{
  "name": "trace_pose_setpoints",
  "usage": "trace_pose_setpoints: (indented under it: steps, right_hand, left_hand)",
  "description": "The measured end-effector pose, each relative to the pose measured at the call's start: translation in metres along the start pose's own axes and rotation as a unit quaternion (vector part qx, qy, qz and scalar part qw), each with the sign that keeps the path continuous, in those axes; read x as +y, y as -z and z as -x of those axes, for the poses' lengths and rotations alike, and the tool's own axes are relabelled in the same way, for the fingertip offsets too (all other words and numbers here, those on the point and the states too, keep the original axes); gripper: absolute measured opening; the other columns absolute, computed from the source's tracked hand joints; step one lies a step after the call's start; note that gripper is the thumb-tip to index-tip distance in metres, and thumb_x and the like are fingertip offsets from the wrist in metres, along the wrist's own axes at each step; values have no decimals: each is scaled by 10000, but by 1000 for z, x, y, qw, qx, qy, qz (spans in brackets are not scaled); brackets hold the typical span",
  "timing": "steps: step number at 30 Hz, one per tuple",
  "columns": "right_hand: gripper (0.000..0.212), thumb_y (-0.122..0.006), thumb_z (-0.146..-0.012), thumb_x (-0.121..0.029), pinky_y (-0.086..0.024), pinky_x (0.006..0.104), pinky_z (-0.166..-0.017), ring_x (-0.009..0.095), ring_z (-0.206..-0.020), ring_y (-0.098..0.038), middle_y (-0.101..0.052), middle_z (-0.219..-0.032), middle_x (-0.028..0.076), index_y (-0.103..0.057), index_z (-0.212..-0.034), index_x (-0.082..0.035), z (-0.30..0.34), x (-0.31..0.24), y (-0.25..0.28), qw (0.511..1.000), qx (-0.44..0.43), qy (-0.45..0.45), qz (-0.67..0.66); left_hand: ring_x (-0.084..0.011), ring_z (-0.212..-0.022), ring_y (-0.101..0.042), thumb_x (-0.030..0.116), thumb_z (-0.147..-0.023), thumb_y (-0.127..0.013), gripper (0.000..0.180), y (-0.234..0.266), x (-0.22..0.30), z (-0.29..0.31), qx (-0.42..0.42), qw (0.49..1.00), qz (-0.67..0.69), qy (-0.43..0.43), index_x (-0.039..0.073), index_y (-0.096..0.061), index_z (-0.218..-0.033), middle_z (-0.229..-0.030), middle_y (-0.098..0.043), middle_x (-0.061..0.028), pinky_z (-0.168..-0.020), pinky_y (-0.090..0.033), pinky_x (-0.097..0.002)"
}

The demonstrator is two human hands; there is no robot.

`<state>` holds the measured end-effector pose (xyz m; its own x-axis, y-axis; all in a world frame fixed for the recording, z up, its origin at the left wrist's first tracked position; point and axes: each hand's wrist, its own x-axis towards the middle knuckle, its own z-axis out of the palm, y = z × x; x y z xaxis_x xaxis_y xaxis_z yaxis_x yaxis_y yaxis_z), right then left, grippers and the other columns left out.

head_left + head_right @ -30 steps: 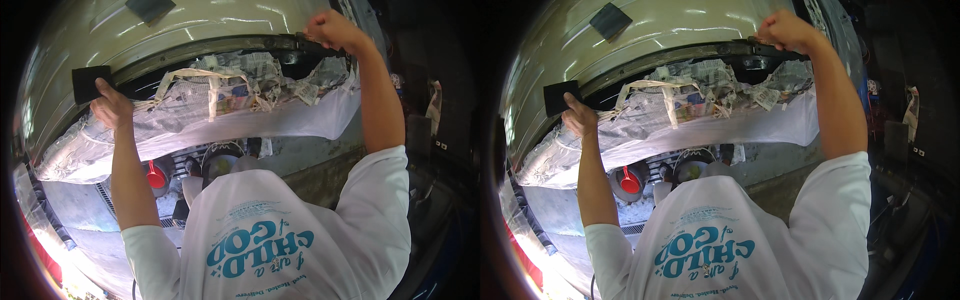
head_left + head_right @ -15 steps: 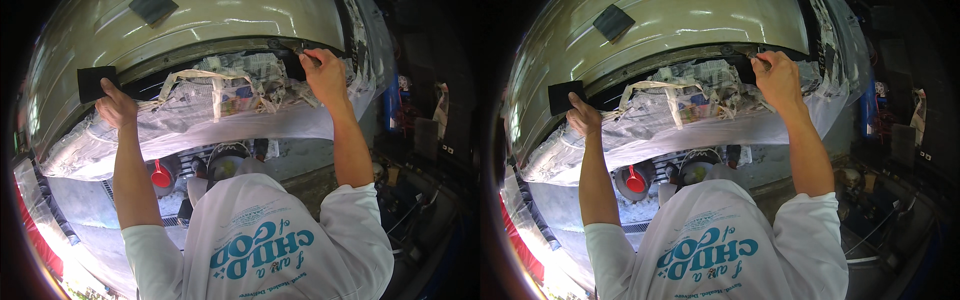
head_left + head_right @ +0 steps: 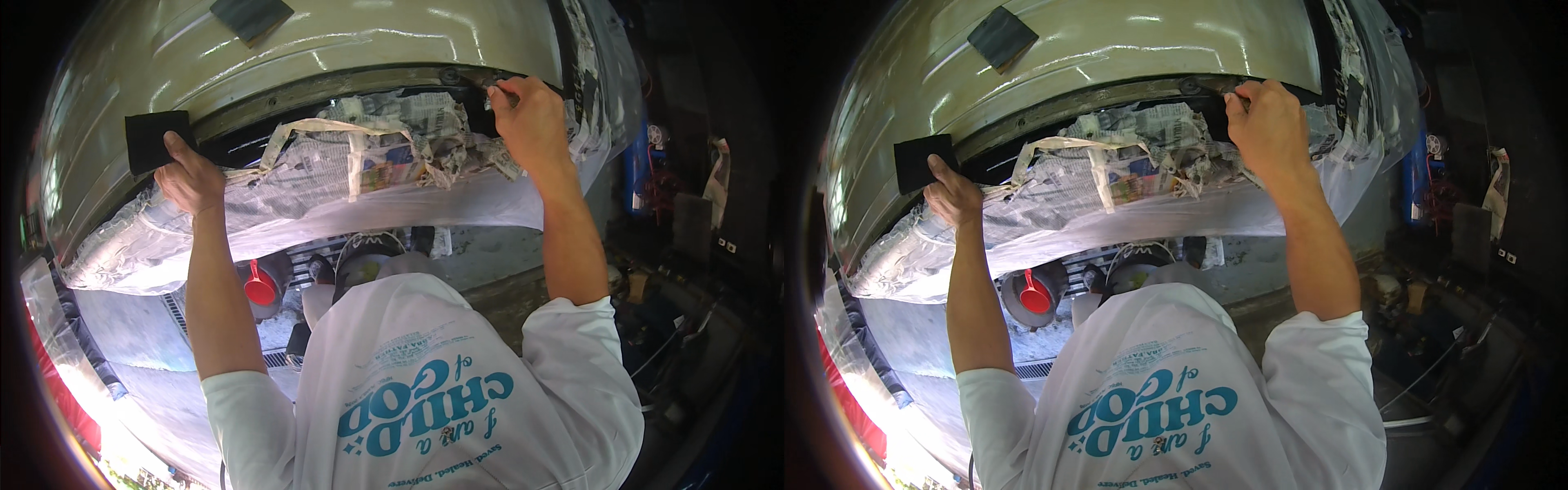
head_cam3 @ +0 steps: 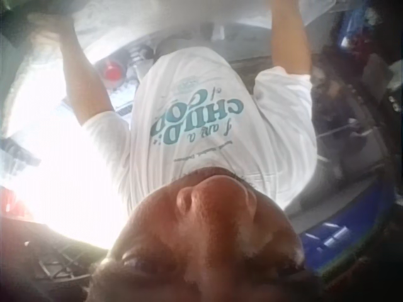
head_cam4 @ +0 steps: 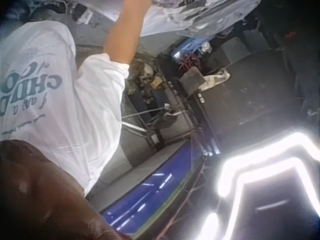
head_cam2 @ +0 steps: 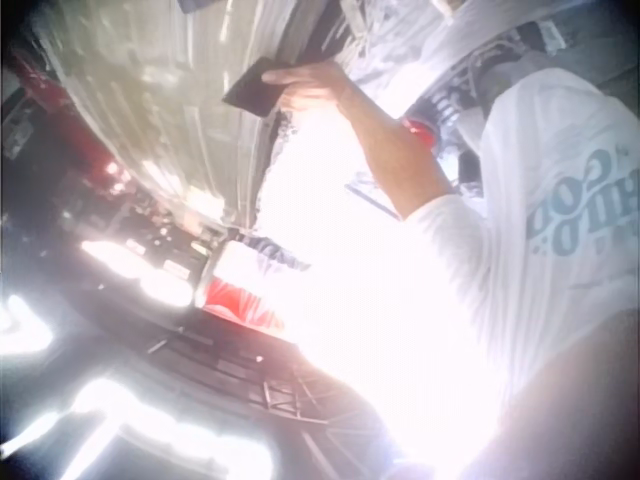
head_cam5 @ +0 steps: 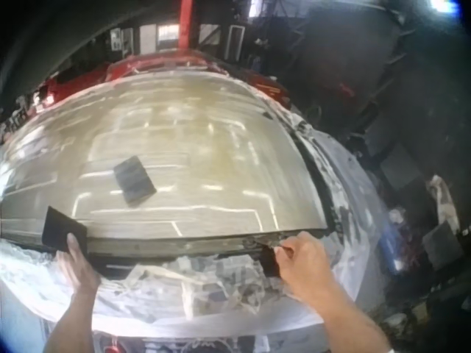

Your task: The person sands the edge of a car hood using a sanding block and sandpaper. They repeatedly rub the surface, occasionally pause to pour water from a red scoop onto the area, and continue sanding. The hood is partially covered with newspaper and plastic sheeting.

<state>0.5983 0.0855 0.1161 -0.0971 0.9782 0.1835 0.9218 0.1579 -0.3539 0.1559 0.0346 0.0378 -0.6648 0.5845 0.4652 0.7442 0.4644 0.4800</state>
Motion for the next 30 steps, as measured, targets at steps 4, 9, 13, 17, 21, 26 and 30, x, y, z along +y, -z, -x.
trace_pose_setpoints:
  steps: [4, 9, 13, 17, 21, 26, 30]
  right_hand:
    - [218, -713, -853, -207, -519, 418, -656, 350, -667, -663, -640, -647, 153, -744, -903, 3, -54, -1, 30, 988, -147, -27, -43]
    - [232, -707, -876, -246, -391, 257, -520, 111, -563, -541, -593, -630, 23, -727, -902, -16, -80, 28, 59, 930, -291, -158, -158]
    - [277, -727, -894, -233, -364, 209, -510, 50, -615, -525, -631, -779, 10, -708, -1039, 1, -32, 47, 51, 917, -197, -160, -307]
    - [291, -734, -889, -172, -447, 254, -562, 75, -736, -606, -674, -888, 44, -708, -1116, 8, 11, 40, 53, 876, -65, -176, -444]
    - [326, -732, -879, -168, -541, 345, -711, 186, -845, -687, -700, -974, 80, -706, -1182, -51, 31, 25, 33, 977, 38, -70, -196]
    - [316, -712, -873, -184, -550, 440, -812, 329, -914, -689, -673, -1052, 114, -711, -1182, -118, 36, 4, 2, 999, 31, 28, 18]
    - [313, -693, -885, -183, -552, 463, -809, 341, -922, -690, -645, -1097, 114, -698, -1194, -130, 33, -10, -11, 998, 6, 5, 62]
  left_hand:
    - [-460, -970, -603, 530, -1033, -399, 682, 6, 13, 2, 8, 1000, -8, 13, -73, -713, -983, -974, -688, -292, -909, -438, -524]
    - [-454, -988, -616, 514, -1033, -406, 635, 7, 23, -3, -6, 1000, 1, -18, -36, -723, -1020, -992, -708, -249, -897, -447, -534]
    - [-468, -967, -622, 490, -1034, -409, 592, 15, 23, -2, 2, 1000, 16, -25, -5, -732, -1014, -997, -707, -250, -870, -454, -551]
    - [-478, -959, -620, 485, -1034, -403, 591, 15, 29, 0, 9, 999, 22, -26, -5, -733, -1000, -996, -706, -252, -858, -452, -561]
    - [-482, -972, -613, 497, -1035, -386, 619, 19, 31, 0, -10, 1000, 17, -18, -17, -729, -995, -994, -704, -259, -874, -440, -565]
    - [-471, -1016, -598, 513, -1035, -367, 647, 14, 23, 0, -11, 1000, 14, -12, -21, -730, -998, -1006, -700, -259, -906, -428, -554]
    - [-461, -1031, -594, 526, -1036, -358, 667, 17, 26, 0, -18, 1000, 20, -8, -27, -730, -1010, -1004, -698, -265, -914, -428, -546]
